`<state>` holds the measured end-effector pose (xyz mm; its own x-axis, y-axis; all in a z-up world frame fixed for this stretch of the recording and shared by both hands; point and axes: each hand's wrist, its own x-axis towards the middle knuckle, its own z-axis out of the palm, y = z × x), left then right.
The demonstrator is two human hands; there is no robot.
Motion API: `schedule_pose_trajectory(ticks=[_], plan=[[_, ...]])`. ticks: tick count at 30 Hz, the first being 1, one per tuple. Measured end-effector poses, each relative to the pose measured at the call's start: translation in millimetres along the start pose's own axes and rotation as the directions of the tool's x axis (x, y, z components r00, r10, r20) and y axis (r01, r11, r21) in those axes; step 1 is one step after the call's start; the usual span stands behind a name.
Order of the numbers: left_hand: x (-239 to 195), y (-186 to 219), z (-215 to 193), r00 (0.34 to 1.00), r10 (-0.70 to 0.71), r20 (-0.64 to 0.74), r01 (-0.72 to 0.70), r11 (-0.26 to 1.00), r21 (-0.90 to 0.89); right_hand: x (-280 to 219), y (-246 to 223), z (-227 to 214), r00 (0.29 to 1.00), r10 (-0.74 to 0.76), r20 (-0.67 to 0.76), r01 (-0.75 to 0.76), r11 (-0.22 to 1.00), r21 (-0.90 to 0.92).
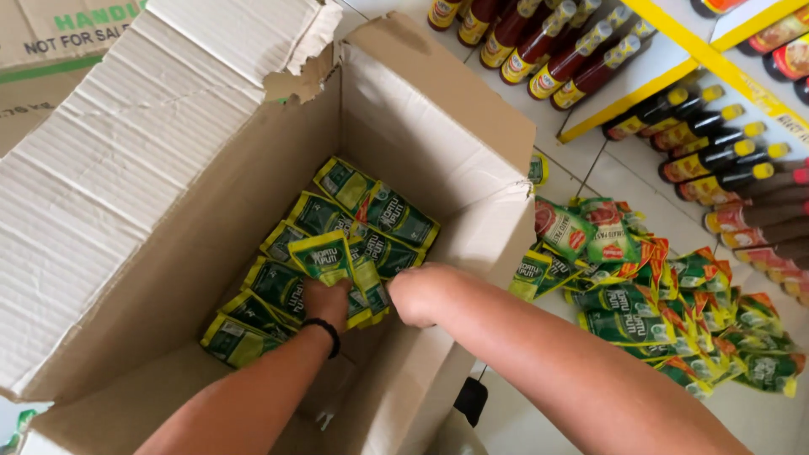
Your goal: The person picks up green and yellow condiment pouches from the floor and packs them into a cardboard box.
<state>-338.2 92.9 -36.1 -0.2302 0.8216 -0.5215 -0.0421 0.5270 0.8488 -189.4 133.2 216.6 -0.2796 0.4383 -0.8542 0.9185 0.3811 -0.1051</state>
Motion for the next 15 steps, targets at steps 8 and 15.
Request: schedule_pose_trajectory(ticks=[8, 15], plan=[[-31, -77, -25, 0.979, -0.162, -0.124, 0.204, 0.806, 0.556, -16, 1, -4, 0.993, -0.060, -0.102, 0.066, 0.996, 0.053], [43, -167, -60, 0.873, -0.460, 0.165, -0.094, 0.173, 0.980, -18, 3, -7, 0.978, -0.109, -0.180, 0.118, 0.992, 0.040]])
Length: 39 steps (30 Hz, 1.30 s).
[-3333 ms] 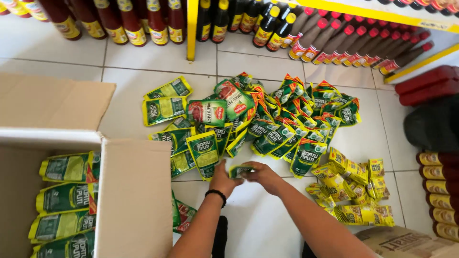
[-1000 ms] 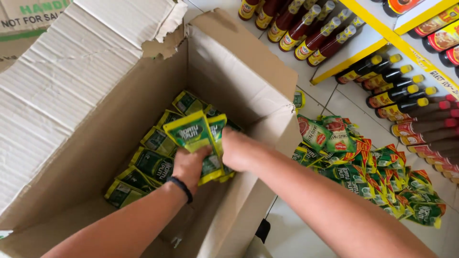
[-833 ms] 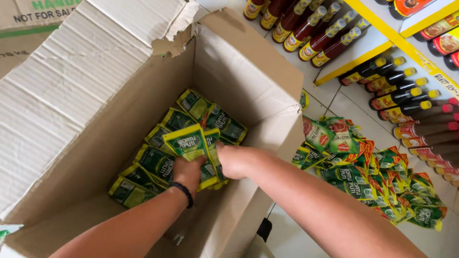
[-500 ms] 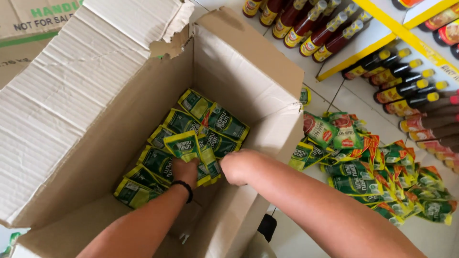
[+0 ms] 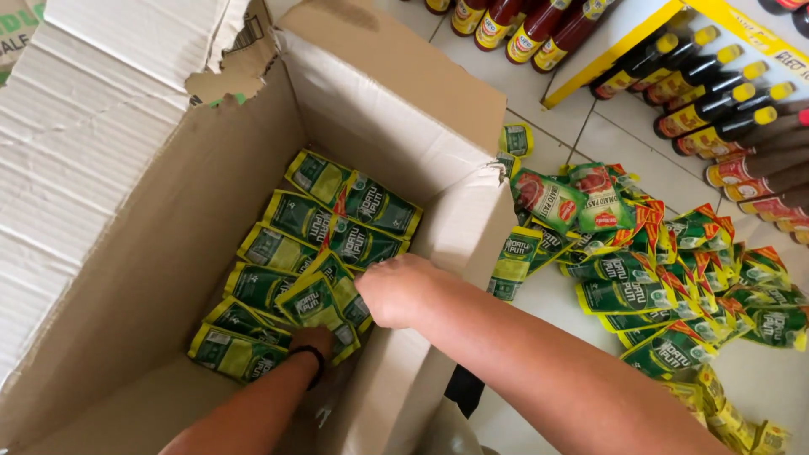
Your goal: The person picks up green and yellow condiment pouches from the floor and packs them into a cardboard box.
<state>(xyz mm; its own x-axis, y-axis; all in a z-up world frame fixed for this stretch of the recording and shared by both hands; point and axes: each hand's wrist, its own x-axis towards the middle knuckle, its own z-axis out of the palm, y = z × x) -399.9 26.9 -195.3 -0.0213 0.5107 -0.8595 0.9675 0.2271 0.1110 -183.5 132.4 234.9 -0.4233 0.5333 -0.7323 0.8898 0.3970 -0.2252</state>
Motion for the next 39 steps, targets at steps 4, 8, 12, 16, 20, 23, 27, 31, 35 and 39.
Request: schedule_pose_trajectory(ticks=[4, 8, 12, 16, 20, 23, 27, 31, 35, 39], plan=[[-140, 65, -128, 0.922, 0.199, 0.332, -0.346, 0.808, 0.477, -2, 3, 1, 0.999, 0.002, 0.035, -0.004, 1.000, 0.031], [-149, 93, -153, 0.805, 0.565, -0.180, -0.441, 0.773, 0.455, -1, -2, 0, 1.000, 0.025, 0.002, -0.025, 0.999, 0.019], [-134, 123, -161, 0.775, 0.617, -0.136, -0.505, 0.734, 0.454, 0, -3, -4, 0.989, 0.073, 0.126, -0.068, 0.997, -0.049], [-130, 147, -159, 0.788, 0.615, -0.029, -0.538, 0.712, 0.451, 0, -2, -1, 0.993, 0.077, 0.088, -0.077, 0.997, -0.001], [-147, 139, -165, 0.728, 0.683, -0.066, -0.621, 0.697, 0.359, -2, -6, -5, 0.994, 0.049, 0.098, -0.048, 0.999, -0.014], [-139, 142, -153, 0.709, 0.682, -0.179, -0.649, 0.730, 0.213, -1, -6, -6, 0.993, 0.073, 0.091, -0.073, 0.997, -0.009], [-122, 137, -118, 0.519, 0.855, 0.017, -0.701, 0.414, 0.580, 1, -2, -1, 0.994, 0.080, 0.070, -0.080, 0.997, 0.005], [-184, 120, -161, 0.619, 0.719, 0.317, -0.723, 0.364, 0.587, -3, -4, -7, 0.996, 0.059, 0.066, -0.061, 0.998, 0.018], [-191, 95, -147, 0.666, 0.642, 0.380, -0.667, 0.283, 0.690, -1, -2, -4, 0.998, 0.043, 0.038, -0.045, 0.998, 0.045], [-167, 87, -137, 0.637, 0.729, 0.250, -0.686, 0.388, 0.615, -2, -1, -2, 0.999, 0.036, 0.032, -0.037, 0.998, 0.042]])
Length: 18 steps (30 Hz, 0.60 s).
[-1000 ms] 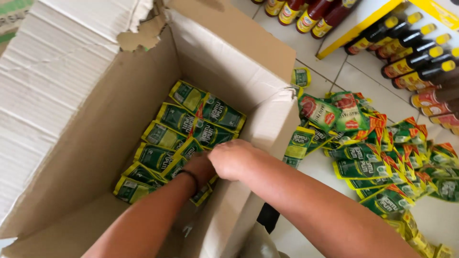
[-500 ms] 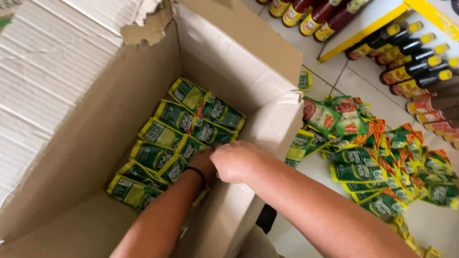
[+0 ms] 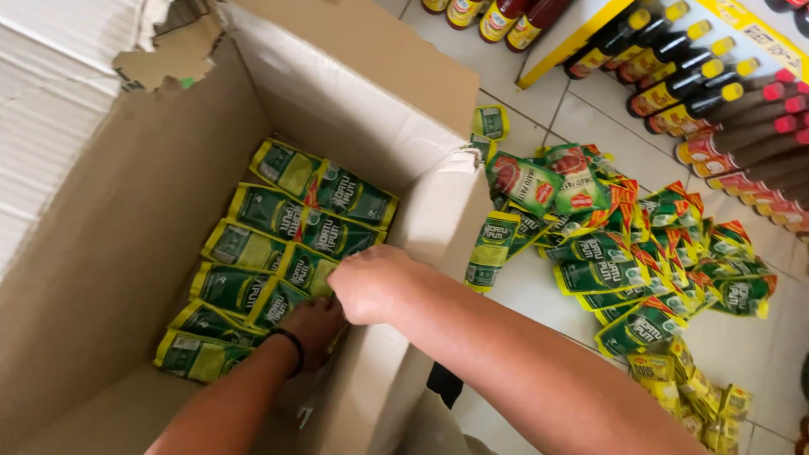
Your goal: The person picks up green and yellow condiment pouches from the floor and packs them into a cardboard box.
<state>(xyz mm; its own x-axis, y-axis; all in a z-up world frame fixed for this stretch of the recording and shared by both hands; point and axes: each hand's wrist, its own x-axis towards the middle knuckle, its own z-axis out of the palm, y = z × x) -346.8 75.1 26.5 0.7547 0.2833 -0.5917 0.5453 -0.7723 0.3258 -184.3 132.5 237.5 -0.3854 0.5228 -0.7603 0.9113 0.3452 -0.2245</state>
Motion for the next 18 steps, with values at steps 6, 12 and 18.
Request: schedule_pose_trajectory(ticks=[6, 12, 18], plan=[[12, -4, 1, 0.987, -0.157, -0.033, 0.135, 0.924, -0.357, 13, -1, 17, 0.995, 0.032, -0.094, -0.034, 0.999, -0.020], [11, 14, -7, 0.997, -0.075, -0.018, 0.067, 0.955, -0.288, 21, -7, 21, 0.999, 0.027, -0.024, -0.029, 0.998, -0.064], [-70, 43, -42, 0.987, -0.156, 0.029, 0.158, 0.947, -0.280, 28, -4, 28, 0.997, 0.060, -0.056, -0.062, 0.998, -0.025]])
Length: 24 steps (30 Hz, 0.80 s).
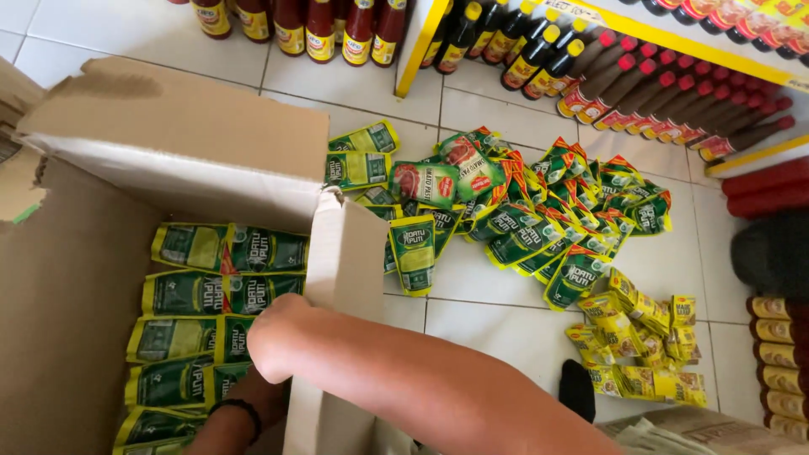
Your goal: The person picks up green and yellow condiment pouches from the floor and packs them into a cardboard box.
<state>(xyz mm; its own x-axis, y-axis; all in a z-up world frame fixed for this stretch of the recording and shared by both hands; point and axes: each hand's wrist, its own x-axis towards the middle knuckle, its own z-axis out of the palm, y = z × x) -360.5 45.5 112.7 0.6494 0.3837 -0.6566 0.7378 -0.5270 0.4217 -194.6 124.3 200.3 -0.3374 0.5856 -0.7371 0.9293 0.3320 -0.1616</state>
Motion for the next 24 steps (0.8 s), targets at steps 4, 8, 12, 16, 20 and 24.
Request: schedule_pose_trajectory(ticks=[4, 8, 12, 16, 20, 24], plan=[[-15, 2, -21, 0.998, -0.063, 0.013, 0.063, 0.998, 0.018, -1, 5, 5, 0.999, 0.042, 0.005, -0.042, 0.998, -0.036], [-17, -3, -19, 0.996, -0.075, 0.049, 0.086, 0.953, -0.291, -32, 16, 4, 0.999, 0.014, 0.038, -0.015, 0.999, 0.036], [-8, -17, 135, 0.935, -0.059, -0.350, -0.153, 0.823, -0.547, -44, 24, 29, 0.999, 0.020, 0.042, -0.021, 0.999, 0.027], [-9, 44, 155, 0.846, -0.065, -0.529, -0.109, 0.951, -0.291, -59, 27, 52, 0.998, 0.049, 0.032, -0.051, 0.996, 0.067], [-30, 94, 124, 0.904, -0.149, -0.401, 0.071, 0.977, -0.202, -64, 33, 77, 0.995, 0.090, 0.042, -0.094, 0.990, 0.108], [-74, 134, 61, 0.880, -0.134, -0.456, 0.126, 0.991, -0.049, -119, 28, 42, 0.980, 0.139, -0.140, -0.071, 0.911, 0.407]])
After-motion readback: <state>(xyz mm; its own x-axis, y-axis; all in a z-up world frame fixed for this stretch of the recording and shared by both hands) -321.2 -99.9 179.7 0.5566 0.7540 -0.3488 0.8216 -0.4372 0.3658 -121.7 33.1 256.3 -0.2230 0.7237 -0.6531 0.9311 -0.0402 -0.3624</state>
